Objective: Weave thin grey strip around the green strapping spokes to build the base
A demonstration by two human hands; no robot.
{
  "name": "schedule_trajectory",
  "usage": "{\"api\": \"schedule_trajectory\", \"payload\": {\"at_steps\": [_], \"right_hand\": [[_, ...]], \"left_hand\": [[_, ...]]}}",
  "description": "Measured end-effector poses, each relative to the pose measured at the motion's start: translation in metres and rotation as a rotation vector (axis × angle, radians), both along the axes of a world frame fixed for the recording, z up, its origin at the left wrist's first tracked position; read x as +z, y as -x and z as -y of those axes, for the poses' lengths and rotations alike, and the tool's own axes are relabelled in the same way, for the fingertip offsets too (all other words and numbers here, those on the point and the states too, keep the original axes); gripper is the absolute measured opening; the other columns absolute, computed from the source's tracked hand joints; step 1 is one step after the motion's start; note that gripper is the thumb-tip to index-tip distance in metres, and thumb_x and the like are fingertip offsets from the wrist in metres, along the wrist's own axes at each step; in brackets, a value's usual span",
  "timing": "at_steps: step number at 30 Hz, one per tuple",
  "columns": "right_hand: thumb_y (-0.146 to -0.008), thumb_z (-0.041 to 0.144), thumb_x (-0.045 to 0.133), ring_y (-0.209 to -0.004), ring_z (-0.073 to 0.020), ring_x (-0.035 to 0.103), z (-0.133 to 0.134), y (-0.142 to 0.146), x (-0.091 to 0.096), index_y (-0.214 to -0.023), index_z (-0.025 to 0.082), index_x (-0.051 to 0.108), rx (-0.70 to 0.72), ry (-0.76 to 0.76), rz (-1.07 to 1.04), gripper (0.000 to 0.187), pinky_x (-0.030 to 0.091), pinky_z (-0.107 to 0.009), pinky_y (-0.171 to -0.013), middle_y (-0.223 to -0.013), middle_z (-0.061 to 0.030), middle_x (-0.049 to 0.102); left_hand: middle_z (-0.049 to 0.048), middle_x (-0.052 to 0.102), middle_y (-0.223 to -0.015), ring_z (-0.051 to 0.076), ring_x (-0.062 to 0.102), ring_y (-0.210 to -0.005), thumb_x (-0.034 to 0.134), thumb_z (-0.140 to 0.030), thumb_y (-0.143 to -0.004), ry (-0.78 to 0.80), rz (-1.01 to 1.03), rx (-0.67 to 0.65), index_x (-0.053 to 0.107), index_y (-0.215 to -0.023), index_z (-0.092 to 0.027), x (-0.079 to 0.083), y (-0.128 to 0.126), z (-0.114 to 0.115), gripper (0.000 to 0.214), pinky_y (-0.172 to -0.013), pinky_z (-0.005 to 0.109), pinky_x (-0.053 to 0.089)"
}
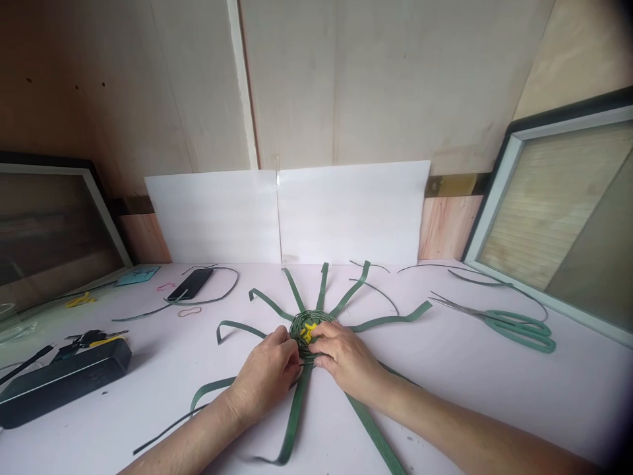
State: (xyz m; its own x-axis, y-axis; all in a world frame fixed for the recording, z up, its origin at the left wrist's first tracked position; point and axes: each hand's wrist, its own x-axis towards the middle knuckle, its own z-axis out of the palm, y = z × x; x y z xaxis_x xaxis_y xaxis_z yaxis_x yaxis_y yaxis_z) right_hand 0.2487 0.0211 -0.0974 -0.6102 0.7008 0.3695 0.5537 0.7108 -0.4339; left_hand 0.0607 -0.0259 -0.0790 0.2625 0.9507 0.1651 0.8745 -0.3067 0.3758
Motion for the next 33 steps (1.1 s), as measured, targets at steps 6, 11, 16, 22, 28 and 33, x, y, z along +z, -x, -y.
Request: {"api": "schedule_trajectory", "payload": {"at_steps": [6,11,16,22,28,33], "right_hand": [[-0.080,0.005,0.067,-0.097,-0.0215,0.055,0.005,0.003,0.006,-0.089,0.017,0.068,-0.017,-0.055,0.077,0.015,0.046,-0.038,-0.085,-0.101,-0.0043,0.061],[-0.080,0.004,0.066,-0.092,-0.0202,0.055,0.003,0.003,0.005,-0.088,0.017,0.064,-0.010,-0.075,0.090,0.015,0.045,-0.035,-0.080,-0.097,-0.0034,0.060],[-0.081,0.005,0.066,-0.092,-0.0196,0.055,0.003,0.002,0.003,-0.087,0.018,0.064,0.001,-0.079,0.089,0.014,0.044,-0.035,-0.080,-0.095,-0.0027,0.059],[-0.081,0.006,0.066,-0.092,-0.0192,0.054,0.005,0.003,0.008,-0.086,0.017,0.064,-0.012,-0.051,0.122,0.013,0.043,-0.035,-0.080,-0.094,-0.0024,0.058],[-0.080,0.005,0.067,-0.092,-0.0197,0.054,0.004,0.004,0.009,-0.086,0.017,0.063,-0.020,-0.046,0.129,0.014,0.043,-0.035,-0.079,-0.094,-0.0026,0.058],[-0.080,0.008,0.068,-0.090,-0.0200,0.054,0.001,0.003,0.004,-0.083,0.018,0.061,-0.016,-0.076,0.100,0.012,0.043,-0.035,-0.078,-0.092,-0.0026,0.057]], "left_hand": [[0.0035,0.054,-0.098,0.016,0.056,-0.083,0.053,-0.012,-0.076,0.007,0.043,-0.033,0.062,-0.079,-0.019,0.005,0.003,0.005,0.011,-0.075,0.027,0.048],[0.0039,0.055,-0.104,0.016,0.057,-0.086,0.053,-0.014,-0.077,0.017,0.024,-0.121,0.061,-0.082,-0.019,0.006,0.007,0.002,0.011,-0.080,0.029,0.049],[0.0035,0.054,-0.101,0.016,0.056,-0.085,0.054,-0.014,-0.076,0.010,0.004,-0.140,0.059,-0.080,-0.019,0.006,0.012,0.000,0.008,-0.078,0.029,0.049],[0.0046,0.053,-0.102,0.018,0.054,-0.087,0.065,-0.022,-0.073,0.021,0.008,-0.186,0.056,-0.081,-0.019,0.005,0.012,-0.002,0.012,-0.078,0.031,0.049],[0.0059,0.053,-0.101,0.018,0.053,-0.084,0.055,-0.016,-0.081,-0.032,-0.046,-0.130,0.055,-0.077,-0.018,-0.001,0.005,-0.003,0.005,-0.073,0.031,0.047],[0.0056,0.057,-0.093,0.019,0.054,-0.085,0.046,-0.006,-0.083,-0.065,-0.243,-0.122,0.056,-0.080,-0.017,0.007,-0.004,-0.005,0.015,-0.079,0.034,0.047]]}}
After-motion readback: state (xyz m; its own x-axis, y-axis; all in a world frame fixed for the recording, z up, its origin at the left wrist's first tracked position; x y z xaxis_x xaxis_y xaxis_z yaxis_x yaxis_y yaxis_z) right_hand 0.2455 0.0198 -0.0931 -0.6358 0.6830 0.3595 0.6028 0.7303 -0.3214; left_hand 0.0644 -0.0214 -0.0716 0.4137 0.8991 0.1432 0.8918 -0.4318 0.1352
